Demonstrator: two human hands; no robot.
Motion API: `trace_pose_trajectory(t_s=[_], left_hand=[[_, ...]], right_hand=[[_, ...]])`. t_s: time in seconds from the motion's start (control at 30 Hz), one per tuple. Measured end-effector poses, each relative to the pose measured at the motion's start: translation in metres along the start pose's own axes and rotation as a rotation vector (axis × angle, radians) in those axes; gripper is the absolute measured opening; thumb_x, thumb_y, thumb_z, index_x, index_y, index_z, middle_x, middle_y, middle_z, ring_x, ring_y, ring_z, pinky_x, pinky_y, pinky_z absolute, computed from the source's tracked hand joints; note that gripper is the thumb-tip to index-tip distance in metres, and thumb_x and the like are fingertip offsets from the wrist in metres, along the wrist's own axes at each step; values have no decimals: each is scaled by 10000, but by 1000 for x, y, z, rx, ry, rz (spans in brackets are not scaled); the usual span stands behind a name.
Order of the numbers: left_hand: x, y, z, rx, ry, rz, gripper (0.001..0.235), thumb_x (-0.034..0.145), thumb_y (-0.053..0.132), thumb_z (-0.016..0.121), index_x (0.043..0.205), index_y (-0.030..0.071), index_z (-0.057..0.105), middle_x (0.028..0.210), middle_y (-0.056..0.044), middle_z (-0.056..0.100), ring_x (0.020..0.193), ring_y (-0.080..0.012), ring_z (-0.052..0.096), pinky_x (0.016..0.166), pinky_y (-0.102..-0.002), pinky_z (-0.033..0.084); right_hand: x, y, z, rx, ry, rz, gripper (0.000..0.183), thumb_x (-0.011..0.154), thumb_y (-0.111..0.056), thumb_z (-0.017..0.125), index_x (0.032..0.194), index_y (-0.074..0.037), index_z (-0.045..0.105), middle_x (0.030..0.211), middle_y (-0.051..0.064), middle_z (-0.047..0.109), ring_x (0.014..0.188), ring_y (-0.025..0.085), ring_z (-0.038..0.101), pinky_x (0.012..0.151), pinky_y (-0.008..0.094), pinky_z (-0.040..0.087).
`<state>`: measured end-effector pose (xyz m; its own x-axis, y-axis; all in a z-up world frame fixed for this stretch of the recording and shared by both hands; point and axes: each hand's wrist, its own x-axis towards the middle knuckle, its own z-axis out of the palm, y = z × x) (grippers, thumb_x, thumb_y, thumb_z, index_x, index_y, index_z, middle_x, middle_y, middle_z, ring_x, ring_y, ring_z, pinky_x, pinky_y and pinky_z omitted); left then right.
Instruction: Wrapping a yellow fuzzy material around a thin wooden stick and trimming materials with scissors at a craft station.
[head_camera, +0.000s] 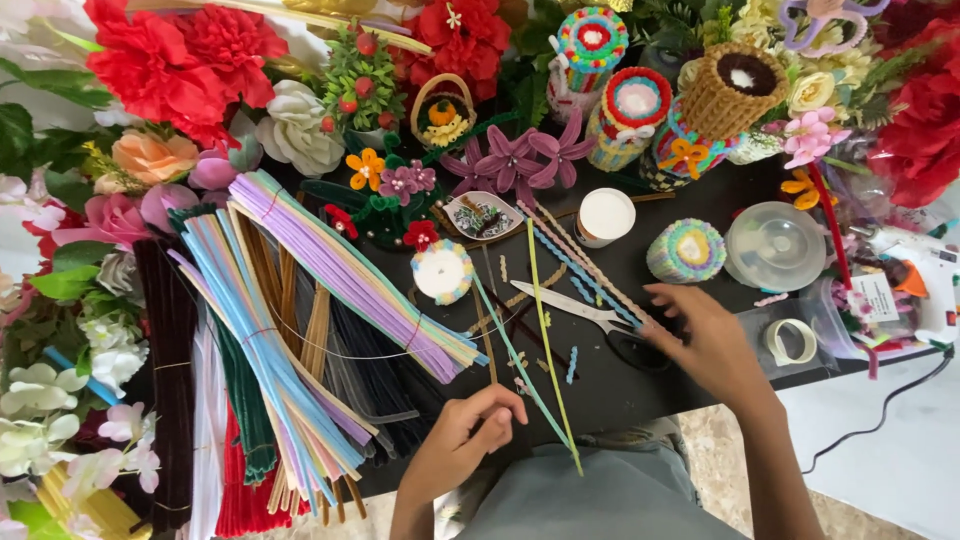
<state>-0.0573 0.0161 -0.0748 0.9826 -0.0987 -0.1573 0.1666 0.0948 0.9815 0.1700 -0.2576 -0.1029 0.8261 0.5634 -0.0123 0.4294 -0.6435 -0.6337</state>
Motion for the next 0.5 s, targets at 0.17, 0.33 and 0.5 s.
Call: trace_pose_trajectory(t_s=[0.17,0.33,0.5], left_hand=[[-7,-13,-10,435,342,43,389,1068,393,397,1043,122,674,640,47,553,514,-71,511,444,-198,427],[-22,-9,-34,726,736,96,275,1039,256,468,1116,76,661,945,-52,700,855,-148,668,788,-287,571],[-25,30,-44,891,922,-100,269,1048,224,488,1236,88,623,996,-58,637,956,-215,604,834,-362,473]], right_hand=[[-4,0,-1,-44,-127,40,422,978,-122,628,1394,-185,588,1020,17,682,825,171,665,770,339,546],[-4,-1,5,-279,43,-143,447,949,-96,656,1391,-126,602,1150,81,658,1078,281,601,854,424,514],[5,-42,28,-109,128,-152,338,933,-98,717,1270,-98,691,1030,75,756,861,172,717,840,315,625]])
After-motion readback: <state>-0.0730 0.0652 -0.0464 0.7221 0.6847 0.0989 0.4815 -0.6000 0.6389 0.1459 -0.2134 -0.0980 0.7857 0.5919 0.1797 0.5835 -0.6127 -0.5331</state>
